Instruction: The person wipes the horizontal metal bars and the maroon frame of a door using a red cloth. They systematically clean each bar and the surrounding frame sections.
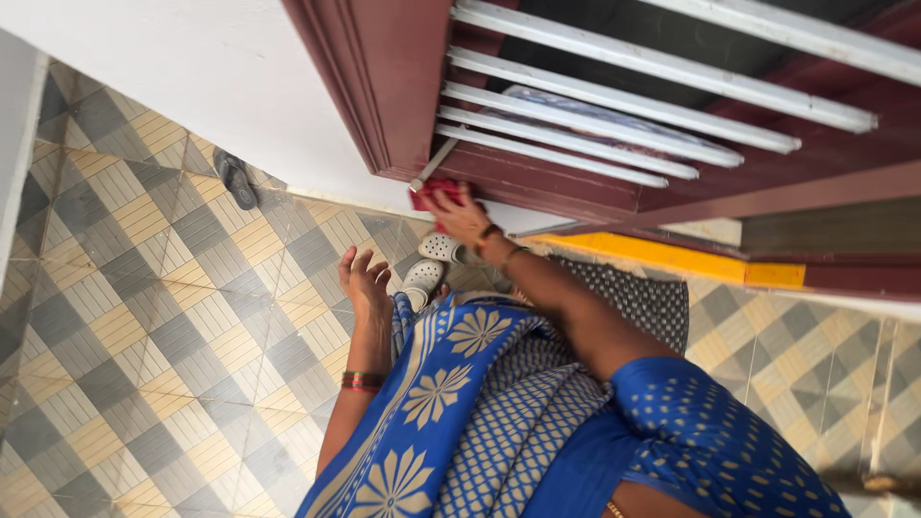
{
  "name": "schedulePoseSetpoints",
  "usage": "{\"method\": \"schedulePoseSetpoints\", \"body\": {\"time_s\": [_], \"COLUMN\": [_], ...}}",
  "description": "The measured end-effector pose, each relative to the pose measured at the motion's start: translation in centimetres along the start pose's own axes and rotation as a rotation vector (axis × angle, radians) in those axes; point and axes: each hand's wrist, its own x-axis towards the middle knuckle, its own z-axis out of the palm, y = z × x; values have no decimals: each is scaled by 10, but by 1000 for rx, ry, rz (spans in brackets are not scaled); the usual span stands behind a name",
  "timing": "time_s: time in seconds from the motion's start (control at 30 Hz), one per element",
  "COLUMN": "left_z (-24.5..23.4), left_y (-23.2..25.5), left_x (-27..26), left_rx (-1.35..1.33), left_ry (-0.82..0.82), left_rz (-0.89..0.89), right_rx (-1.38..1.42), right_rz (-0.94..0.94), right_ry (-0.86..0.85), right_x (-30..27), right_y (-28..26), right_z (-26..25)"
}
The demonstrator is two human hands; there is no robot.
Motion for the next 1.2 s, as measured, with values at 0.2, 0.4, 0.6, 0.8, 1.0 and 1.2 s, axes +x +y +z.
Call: {"method": "schedulePoseSetpoints", "body": {"time_s": [0.2, 0.4, 0.6, 0.8, 1.0, 1.2], "left_z": [44, 94, 141, 162, 154, 149], "left_y": [-23, -63, -81, -86, -49, -7], "left_x": [26, 24, -20, -66, -71, -81], "left_rx": [105, 209, 539, 490, 34, -60], "left_ry": [-140, -317, -573, -886, -951, -793], "left_rz": [-58, -122, -215, -469, -295, -300], "right_rx": [136, 730, 991, 1589, 1347, 1213], "right_rz": [315, 1028, 1266, 657, 566, 569], "right_ry": [129, -136, 365, 803, 851, 871], "right_x": [-122, -251, -262, -176, -134, -116], "right_y": [14, 16, 5, -1, 5, 21], "right_z": [49, 72, 60, 1, -64, -129]}}
